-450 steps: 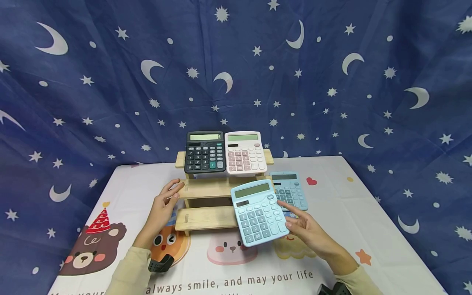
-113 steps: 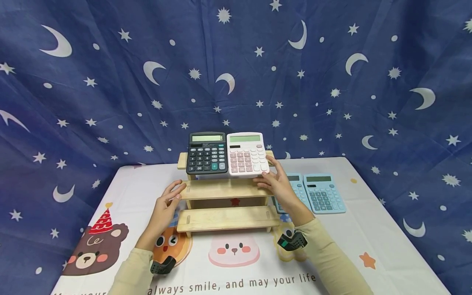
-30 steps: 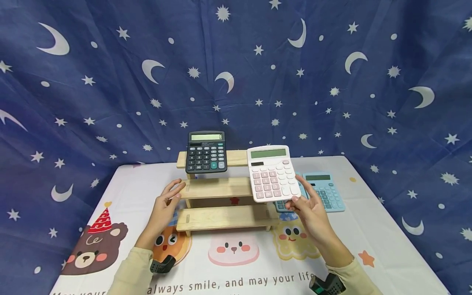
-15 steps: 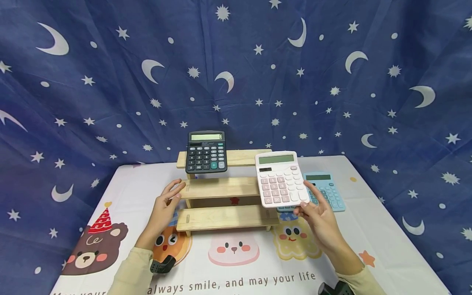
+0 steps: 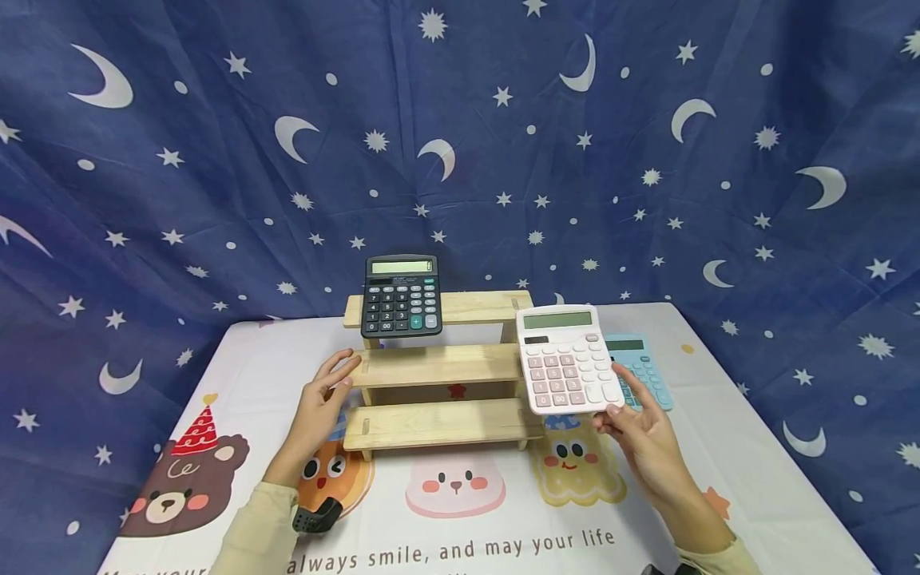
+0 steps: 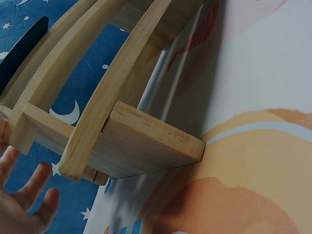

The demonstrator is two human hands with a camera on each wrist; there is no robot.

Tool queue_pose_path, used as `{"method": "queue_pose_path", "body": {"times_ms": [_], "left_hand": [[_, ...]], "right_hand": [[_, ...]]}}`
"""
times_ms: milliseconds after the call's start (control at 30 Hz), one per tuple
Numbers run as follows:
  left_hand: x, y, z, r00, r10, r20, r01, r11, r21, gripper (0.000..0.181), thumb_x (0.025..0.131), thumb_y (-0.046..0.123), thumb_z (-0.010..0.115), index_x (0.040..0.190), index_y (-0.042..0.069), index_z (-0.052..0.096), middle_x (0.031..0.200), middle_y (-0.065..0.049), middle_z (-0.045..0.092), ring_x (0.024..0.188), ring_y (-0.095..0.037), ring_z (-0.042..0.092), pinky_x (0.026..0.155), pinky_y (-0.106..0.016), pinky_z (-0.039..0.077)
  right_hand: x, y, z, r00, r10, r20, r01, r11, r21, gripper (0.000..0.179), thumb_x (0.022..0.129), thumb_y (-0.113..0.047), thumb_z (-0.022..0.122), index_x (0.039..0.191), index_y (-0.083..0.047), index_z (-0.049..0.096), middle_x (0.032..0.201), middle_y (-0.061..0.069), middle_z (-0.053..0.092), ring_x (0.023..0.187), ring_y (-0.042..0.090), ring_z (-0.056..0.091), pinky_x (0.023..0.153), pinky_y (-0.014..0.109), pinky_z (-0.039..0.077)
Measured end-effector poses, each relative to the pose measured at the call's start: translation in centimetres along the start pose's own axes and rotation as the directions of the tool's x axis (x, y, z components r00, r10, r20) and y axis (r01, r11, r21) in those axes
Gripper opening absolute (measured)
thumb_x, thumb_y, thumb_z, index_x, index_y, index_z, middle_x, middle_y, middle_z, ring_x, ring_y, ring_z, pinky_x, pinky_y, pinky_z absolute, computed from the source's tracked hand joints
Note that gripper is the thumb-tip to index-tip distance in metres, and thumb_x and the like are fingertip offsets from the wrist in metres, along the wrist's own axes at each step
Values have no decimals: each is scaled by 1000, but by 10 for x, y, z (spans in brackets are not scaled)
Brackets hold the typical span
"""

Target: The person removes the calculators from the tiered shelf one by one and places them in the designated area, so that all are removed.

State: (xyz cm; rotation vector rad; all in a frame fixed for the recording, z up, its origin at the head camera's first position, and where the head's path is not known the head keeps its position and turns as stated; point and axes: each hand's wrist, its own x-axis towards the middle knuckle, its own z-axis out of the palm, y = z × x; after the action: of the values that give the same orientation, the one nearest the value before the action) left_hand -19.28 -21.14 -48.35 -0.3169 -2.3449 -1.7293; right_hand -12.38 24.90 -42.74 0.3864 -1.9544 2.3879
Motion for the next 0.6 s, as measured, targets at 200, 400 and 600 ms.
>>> {"method": "queue_pose_path", "body": {"times_ms": [200,400,600], "left_hand": [[0,-1,0,1000,3,-4,-3,1000,12,40,108,15,47,144,-3,53,161,-16,36,150,-37,31,97,-1,36],[0,0,1,1000,2,-5,-2,1000,1,40,108,14,47,143,-3,54,161,-16,36,150,-38,30,98,-1,36],[0,1,1,1000,10,-3,-10,1000,-2,39,107,13,48,143,-3,54,161,-16,36,150,-39,31,97,0,35]], "right_hand": [[-7,1,-8,1000,-5,-11,6,999,33,61,104,4,44,158,-11,21,96,-4,74,83,5,69,77,17,56],[-12,3,-14,1000,-1,-8,2,997,73,62,104,5,43,159,-9,17,94,-3,74,83,5,70,77,16,56],[-17,5,-21,1000,13,-18,-11,995,101,62,104,6,42,158,-11,18,98,-2,75,84,6,70,78,17,56]]}}
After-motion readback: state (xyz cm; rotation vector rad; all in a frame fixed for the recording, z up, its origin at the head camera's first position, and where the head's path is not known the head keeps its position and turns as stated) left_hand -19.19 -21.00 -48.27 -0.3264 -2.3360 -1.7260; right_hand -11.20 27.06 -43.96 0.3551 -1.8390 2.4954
